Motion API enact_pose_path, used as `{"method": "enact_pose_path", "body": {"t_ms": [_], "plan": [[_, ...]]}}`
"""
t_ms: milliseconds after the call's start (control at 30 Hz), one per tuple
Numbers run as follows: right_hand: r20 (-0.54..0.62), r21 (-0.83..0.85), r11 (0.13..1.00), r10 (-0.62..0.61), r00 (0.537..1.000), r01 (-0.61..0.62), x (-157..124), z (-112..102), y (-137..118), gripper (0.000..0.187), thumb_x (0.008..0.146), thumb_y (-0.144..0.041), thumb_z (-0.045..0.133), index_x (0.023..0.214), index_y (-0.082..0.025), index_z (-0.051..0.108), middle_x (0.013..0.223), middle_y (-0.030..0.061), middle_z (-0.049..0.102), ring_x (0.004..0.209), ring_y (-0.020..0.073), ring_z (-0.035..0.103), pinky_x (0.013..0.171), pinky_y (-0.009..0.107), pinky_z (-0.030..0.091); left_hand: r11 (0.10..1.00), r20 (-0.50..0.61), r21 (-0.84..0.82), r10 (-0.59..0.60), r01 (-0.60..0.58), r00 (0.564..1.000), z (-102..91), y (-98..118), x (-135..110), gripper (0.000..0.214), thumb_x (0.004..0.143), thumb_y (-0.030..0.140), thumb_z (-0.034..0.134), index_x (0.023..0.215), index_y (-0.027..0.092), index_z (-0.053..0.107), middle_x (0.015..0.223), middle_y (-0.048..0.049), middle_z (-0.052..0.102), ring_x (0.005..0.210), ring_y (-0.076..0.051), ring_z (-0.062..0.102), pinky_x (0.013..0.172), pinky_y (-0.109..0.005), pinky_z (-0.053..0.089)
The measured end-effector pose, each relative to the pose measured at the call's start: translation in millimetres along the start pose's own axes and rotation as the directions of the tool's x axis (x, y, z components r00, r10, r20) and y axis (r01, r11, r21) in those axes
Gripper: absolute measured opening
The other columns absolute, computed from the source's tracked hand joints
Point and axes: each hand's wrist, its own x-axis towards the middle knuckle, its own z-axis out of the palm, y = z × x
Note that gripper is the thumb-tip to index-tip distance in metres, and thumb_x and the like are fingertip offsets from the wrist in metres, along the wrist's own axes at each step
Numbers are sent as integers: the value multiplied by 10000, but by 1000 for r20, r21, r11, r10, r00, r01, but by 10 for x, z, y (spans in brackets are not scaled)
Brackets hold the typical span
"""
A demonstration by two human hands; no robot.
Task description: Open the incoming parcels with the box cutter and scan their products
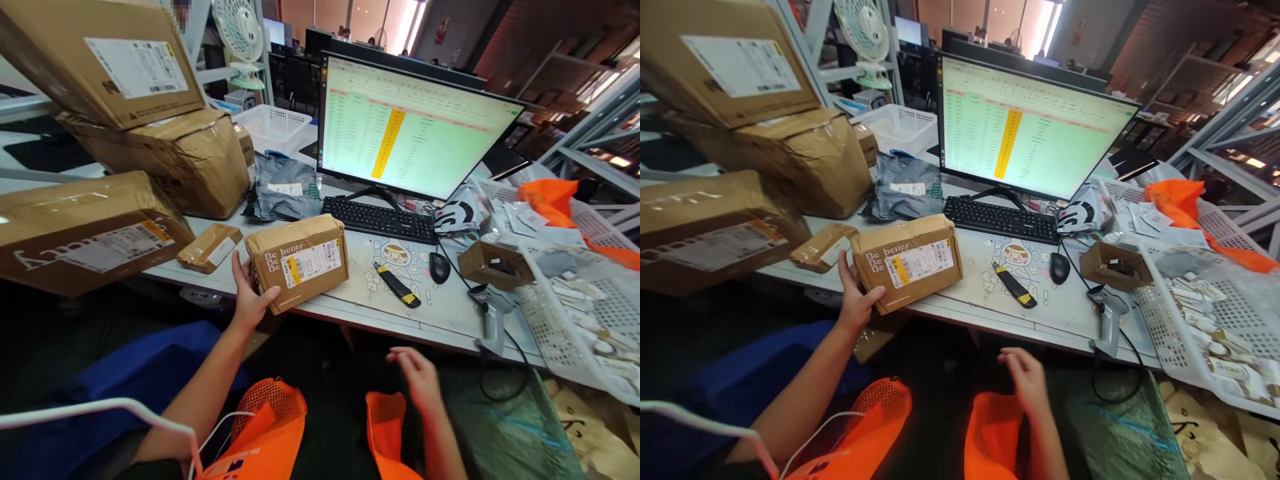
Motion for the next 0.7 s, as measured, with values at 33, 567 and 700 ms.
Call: {"method": "enact_pose_path", "body": {"t_ms": [33, 567, 700], "plan": [[-179, -65, 998, -30, 983, 19, 23, -276, -58, 491, 969, -702, 503, 1074, -299, 762, 1142, 99, 756, 1164, 354, 689, 1047, 541, 563, 999, 1, 11, 43, -44, 999, 10, 87, 70, 1501, 558, 752, 915, 1687, 299, 35, 1528, -173, 451, 1464, -392, 480, 1245, -534, 401], [-489, 285, 951, 248, 836, -116, 849, -1461, -357, 553, 524, -429, 851, 970, -194, 624, 794, 44, 697, 708, 231, 667, 719, 387, 581, 713, 531, 587, 18, -383, 847, 1190, 1413, 1128, 1006, 708, 605, 879, 1538, 142, 547, 1475, -158, 579, 1412, -455, 479, 1279, -644, 264], [-215, 426, 905, 110, 970, -8, 383, -667, -784, 455, 661, -482, 869, 963, -190, 695, 611, -23, 627, 535, 156, 581, 564, 298, 534, 645, 538, 634, 27, -426, 843, 1301, 1372, 1042, 957, 652, 604, 896, 1476, 202, 621, 1362, -144, 605, 1336, -492, 511, 1225, -688, 311]]}}
